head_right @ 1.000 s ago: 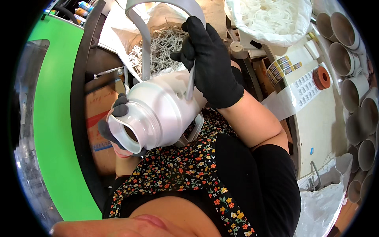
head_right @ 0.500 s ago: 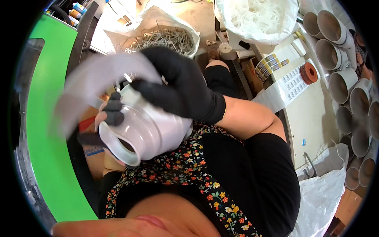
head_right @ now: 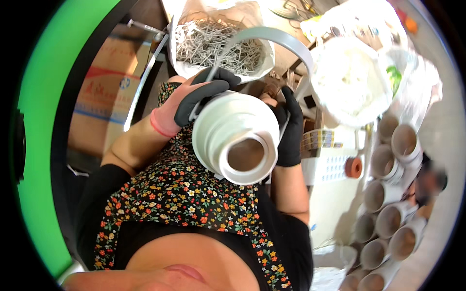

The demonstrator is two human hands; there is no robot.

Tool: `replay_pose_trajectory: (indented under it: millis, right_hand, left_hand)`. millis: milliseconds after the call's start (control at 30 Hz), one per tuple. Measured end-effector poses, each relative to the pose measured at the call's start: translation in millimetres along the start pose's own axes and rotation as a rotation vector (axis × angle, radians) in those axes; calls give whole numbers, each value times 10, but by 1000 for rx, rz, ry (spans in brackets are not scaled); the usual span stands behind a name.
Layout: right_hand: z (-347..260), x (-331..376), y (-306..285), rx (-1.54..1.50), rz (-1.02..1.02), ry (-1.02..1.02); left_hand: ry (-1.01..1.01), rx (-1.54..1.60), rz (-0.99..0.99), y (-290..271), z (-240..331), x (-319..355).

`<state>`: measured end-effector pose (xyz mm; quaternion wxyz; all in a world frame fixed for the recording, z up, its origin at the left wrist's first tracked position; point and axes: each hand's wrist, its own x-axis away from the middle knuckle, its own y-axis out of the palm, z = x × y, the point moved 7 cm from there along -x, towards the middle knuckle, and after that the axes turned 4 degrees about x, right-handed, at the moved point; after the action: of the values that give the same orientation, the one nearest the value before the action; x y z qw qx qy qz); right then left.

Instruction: The person applies adhesive labels to white plastic jugs in a repetitive assembly line process. They pick up a jug, tear a label from a roll, and smooth it onto the container's surface before placing it aside. The task involves handling multiple jugs and a continuous roll of labels.

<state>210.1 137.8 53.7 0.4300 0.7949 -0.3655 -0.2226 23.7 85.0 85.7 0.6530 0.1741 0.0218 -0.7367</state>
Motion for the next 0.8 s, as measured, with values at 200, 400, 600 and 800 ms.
replay_pose_trajectory:
  millis: [200, 400, 600, 800]
  right_hand:
    - [-28, 101, 134, 209, 405, 84]
    - [60, 31, 495, 229, 321, -7]
    - [-164, 281, 156, 566, 315, -399]
    - [58, 329, -283, 576, 342, -74]
  left_hand:
    - [-225, 506, 61, 91, -286, -68]
    - [-99, 239, 258, -86, -277, -5]
    - [-146, 542, 78, -393, -235, -41]
    - [-157, 230, 247, -1017, -596, 100]
